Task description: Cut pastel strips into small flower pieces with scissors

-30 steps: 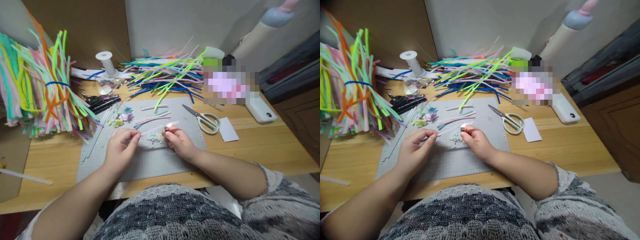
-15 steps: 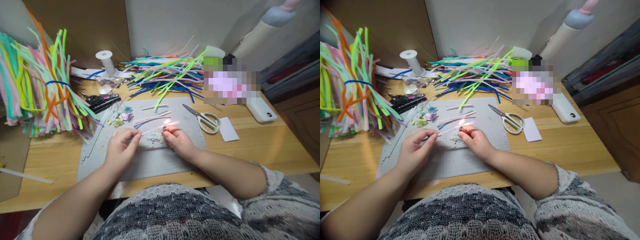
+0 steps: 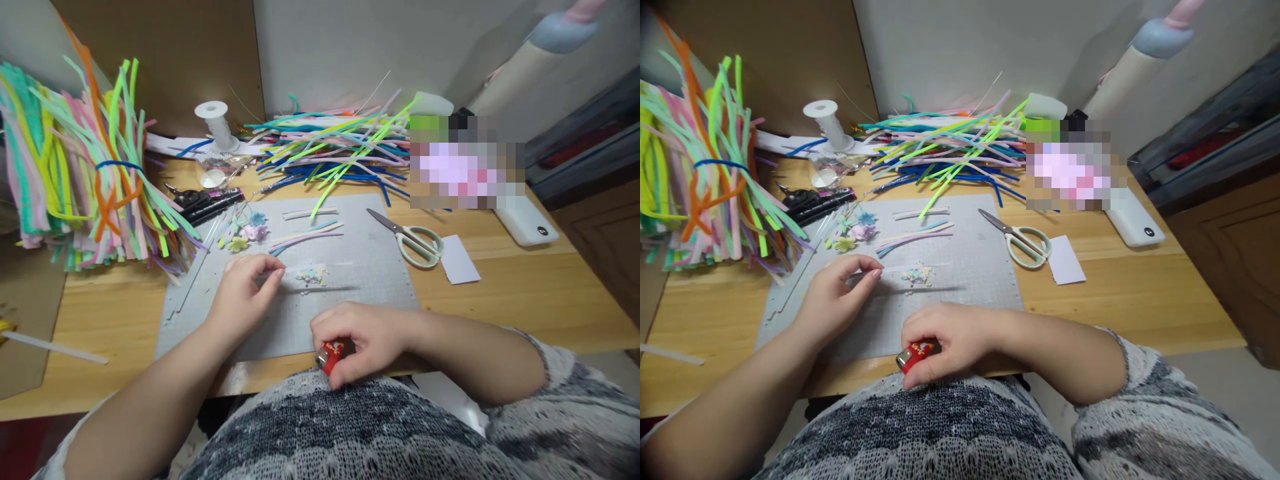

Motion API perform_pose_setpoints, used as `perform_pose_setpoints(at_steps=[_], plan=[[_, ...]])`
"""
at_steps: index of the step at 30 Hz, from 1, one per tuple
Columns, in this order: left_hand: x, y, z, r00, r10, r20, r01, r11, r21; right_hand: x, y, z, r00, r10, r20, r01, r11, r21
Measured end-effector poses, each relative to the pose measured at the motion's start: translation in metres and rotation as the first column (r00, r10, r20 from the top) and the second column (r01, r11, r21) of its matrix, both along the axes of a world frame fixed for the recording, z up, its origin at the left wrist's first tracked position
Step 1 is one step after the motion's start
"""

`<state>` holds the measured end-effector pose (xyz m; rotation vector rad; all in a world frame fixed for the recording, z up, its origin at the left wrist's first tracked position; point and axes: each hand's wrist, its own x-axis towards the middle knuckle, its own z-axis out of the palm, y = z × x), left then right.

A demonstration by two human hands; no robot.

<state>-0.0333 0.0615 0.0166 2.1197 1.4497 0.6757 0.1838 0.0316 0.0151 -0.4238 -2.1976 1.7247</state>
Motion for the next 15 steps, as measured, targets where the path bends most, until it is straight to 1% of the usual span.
perform_pose_setpoints(at_steps=[2, 5, 7, 9, 11, 15], plan=[[0.005, 0.0, -0.004, 1.0, 0.022, -0.005, -0.021, 0.999, 0.037, -0.001, -0.001, -0.001, 1.0, 0.003, 0.004, -0.003, 1.0, -0.006], [0.014, 0.003, -0.013, 0.997, 0.068, -0.042, -0.062, 0.989, 0.136, -0.002, 0.001, -0.006, 1.0, -0.022, 0.01, 0.022, 1.0, 0.017], [0.021, 0.007, -0.018, 0.992, 0.09, -0.091, -0.072, 0.979, 0.192, -0.002, 0.002, -0.009, 0.999, -0.037, 0.02, 0.036, 0.999, 0.034], [0.026, 0.013, -0.02, 0.984, 0.092, -0.152, -0.056, 0.972, 0.227, -0.002, 0.003, -0.012, 0.998, -0.047, 0.032, 0.045, 0.998, 0.042], [0.031, 0.019, -0.02, 0.976, 0.071, -0.205, -0.02, 0.971, 0.238, -0.002, 0.003, -0.015, 0.998, -0.051, 0.044, 0.049, 0.998, 0.043], [0.04, 0.038, -0.012, 0.947, 0.058, -0.317, 0.022, 0.969, 0.245, -0.003, 0.003, -0.016, 0.997, -0.051, 0.052, 0.049, 0.998, 0.042]])
